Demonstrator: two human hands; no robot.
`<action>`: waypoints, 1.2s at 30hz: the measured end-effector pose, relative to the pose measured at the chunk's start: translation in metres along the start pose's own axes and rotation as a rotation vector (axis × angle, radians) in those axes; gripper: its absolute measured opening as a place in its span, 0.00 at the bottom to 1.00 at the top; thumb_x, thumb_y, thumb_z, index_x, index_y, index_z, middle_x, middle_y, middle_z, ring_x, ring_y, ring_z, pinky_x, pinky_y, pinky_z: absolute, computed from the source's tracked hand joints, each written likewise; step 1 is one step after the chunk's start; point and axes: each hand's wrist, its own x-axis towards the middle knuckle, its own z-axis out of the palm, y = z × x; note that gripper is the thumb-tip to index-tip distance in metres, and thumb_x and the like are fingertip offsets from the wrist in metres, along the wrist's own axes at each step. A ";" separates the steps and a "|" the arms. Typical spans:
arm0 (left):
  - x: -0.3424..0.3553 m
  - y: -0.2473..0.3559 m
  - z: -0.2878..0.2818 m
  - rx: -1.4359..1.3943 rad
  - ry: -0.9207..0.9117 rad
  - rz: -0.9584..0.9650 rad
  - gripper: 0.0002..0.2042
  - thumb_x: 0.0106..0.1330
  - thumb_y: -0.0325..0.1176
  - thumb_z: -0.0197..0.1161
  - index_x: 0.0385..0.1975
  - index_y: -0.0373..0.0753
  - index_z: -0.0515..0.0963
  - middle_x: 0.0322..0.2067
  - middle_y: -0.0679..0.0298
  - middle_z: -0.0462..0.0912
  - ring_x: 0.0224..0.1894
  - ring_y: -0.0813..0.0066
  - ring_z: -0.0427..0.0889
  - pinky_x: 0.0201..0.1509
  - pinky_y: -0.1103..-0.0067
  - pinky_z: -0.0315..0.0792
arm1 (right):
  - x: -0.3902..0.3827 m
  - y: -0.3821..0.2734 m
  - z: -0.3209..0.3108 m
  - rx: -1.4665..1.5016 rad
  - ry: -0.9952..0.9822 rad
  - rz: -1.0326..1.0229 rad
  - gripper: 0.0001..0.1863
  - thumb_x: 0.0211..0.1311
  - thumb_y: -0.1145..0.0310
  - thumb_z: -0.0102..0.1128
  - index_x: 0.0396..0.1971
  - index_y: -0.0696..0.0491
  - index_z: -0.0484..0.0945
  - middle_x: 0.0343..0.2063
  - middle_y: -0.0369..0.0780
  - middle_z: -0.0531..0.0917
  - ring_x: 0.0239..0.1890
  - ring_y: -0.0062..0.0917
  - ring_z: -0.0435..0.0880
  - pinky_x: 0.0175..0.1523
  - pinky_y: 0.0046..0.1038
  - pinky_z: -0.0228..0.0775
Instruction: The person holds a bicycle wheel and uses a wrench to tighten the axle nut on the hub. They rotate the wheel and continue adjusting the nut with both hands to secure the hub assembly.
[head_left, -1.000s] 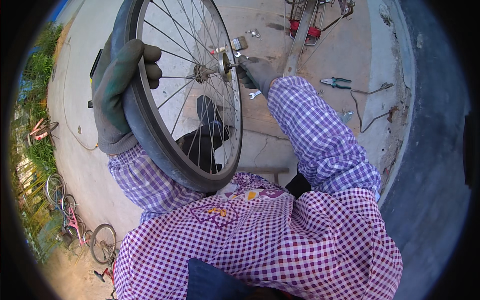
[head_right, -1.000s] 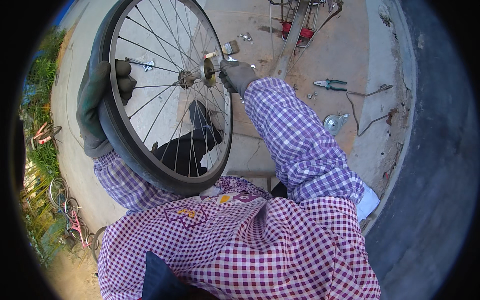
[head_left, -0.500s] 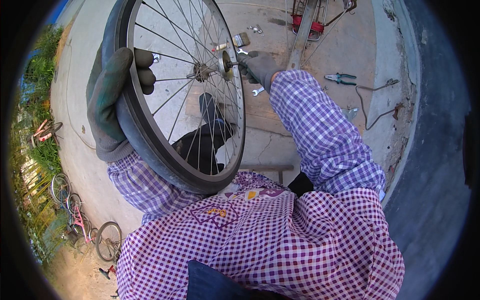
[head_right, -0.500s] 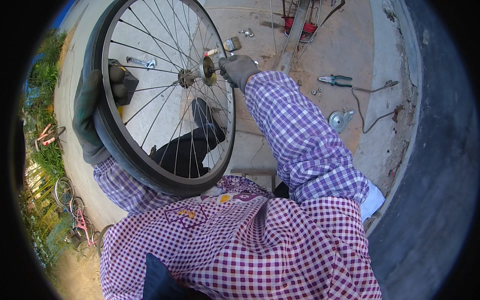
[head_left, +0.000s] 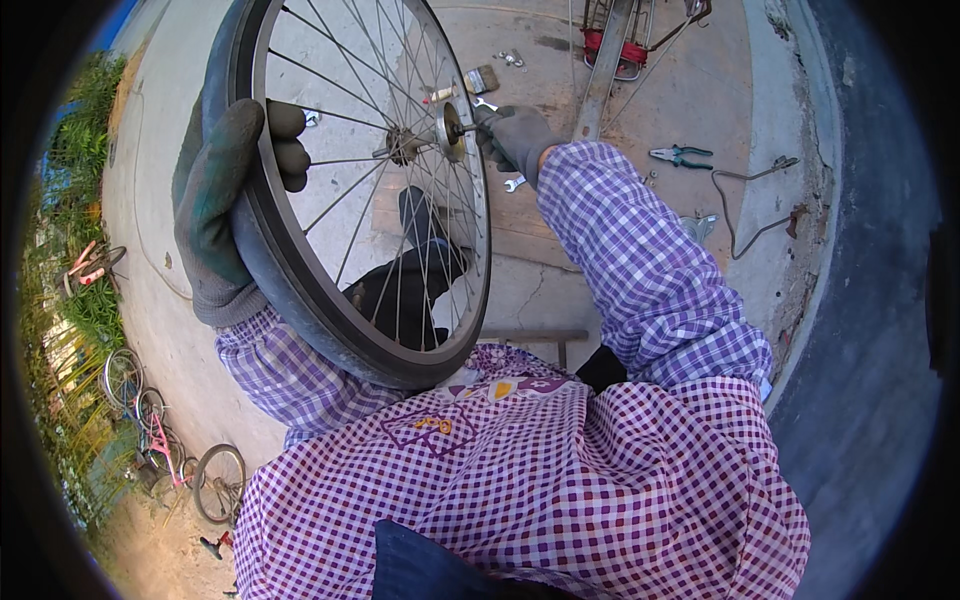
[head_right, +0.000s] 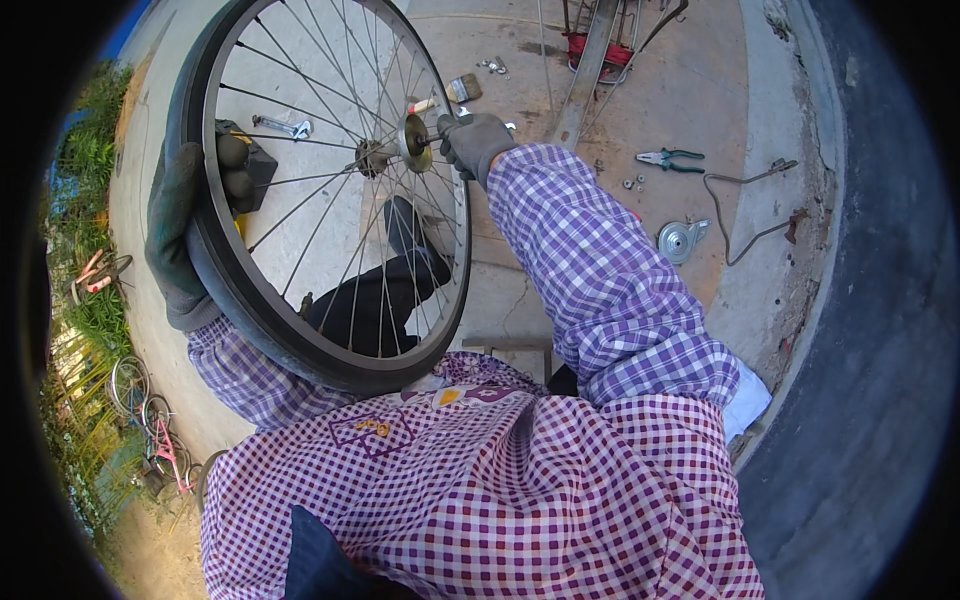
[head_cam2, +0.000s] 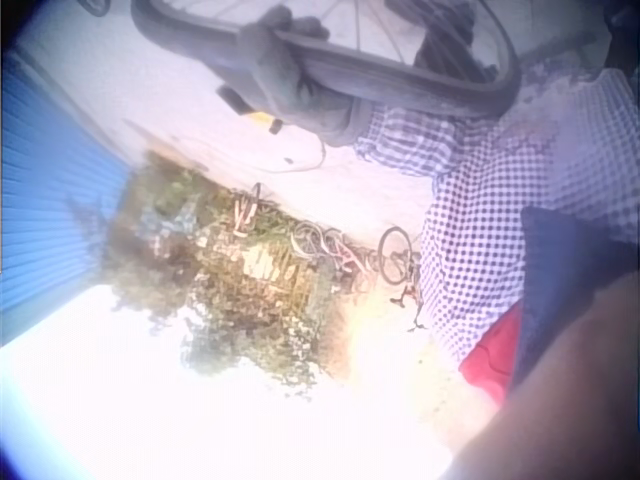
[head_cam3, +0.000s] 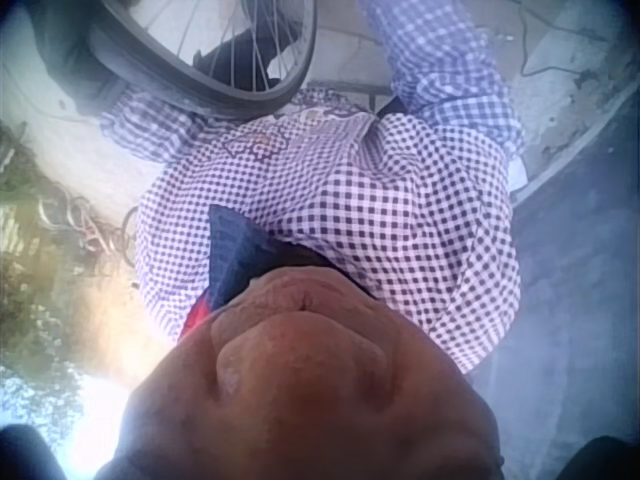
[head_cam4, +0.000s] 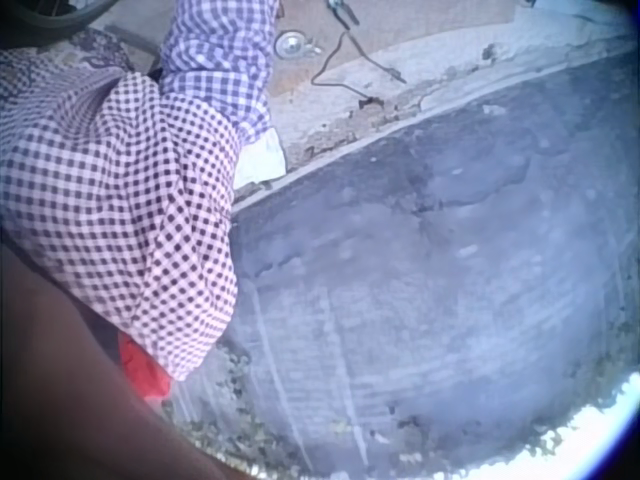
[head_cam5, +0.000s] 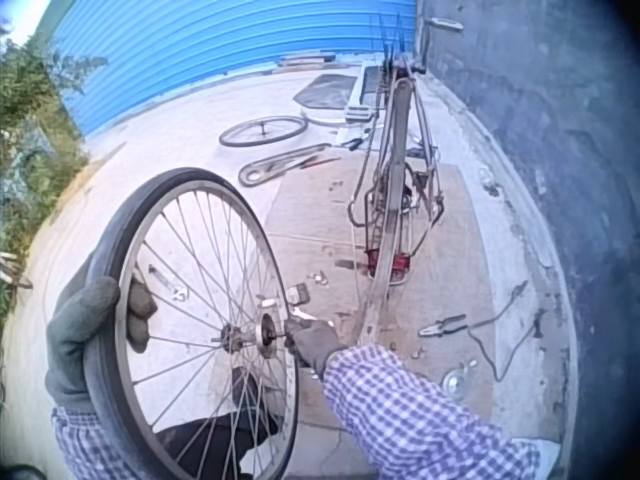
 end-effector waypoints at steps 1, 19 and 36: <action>0.001 0.001 0.000 0.002 -0.014 0.003 0.23 0.68 0.47 0.69 0.53 0.34 0.81 0.38 0.60 0.88 0.34 0.77 0.83 0.39 0.79 0.77 | 0.000 0.000 0.000 -0.020 -0.004 0.008 0.20 0.77 0.52 0.60 0.35 0.54 0.84 0.25 0.35 0.82 0.22 0.18 0.76 0.25 0.25 0.69; -0.005 0.009 0.003 -0.031 0.001 -0.003 0.23 0.68 0.46 0.69 0.53 0.35 0.81 0.37 0.61 0.87 0.34 0.78 0.82 0.40 0.79 0.76 | -0.010 -0.001 0.002 0.027 0.020 -0.056 0.18 0.75 0.53 0.63 0.38 0.55 0.85 0.26 0.35 0.85 0.23 0.19 0.78 0.28 0.25 0.74; -0.016 0.015 0.018 0.014 0.015 0.027 0.23 0.68 0.47 0.67 0.53 0.34 0.81 0.37 0.62 0.87 0.34 0.78 0.82 0.40 0.79 0.75 | -0.009 -0.001 -0.011 -0.013 0.052 -0.091 0.17 0.75 0.56 0.62 0.38 0.57 0.86 0.26 0.35 0.86 0.25 0.19 0.81 0.29 0.26 0.73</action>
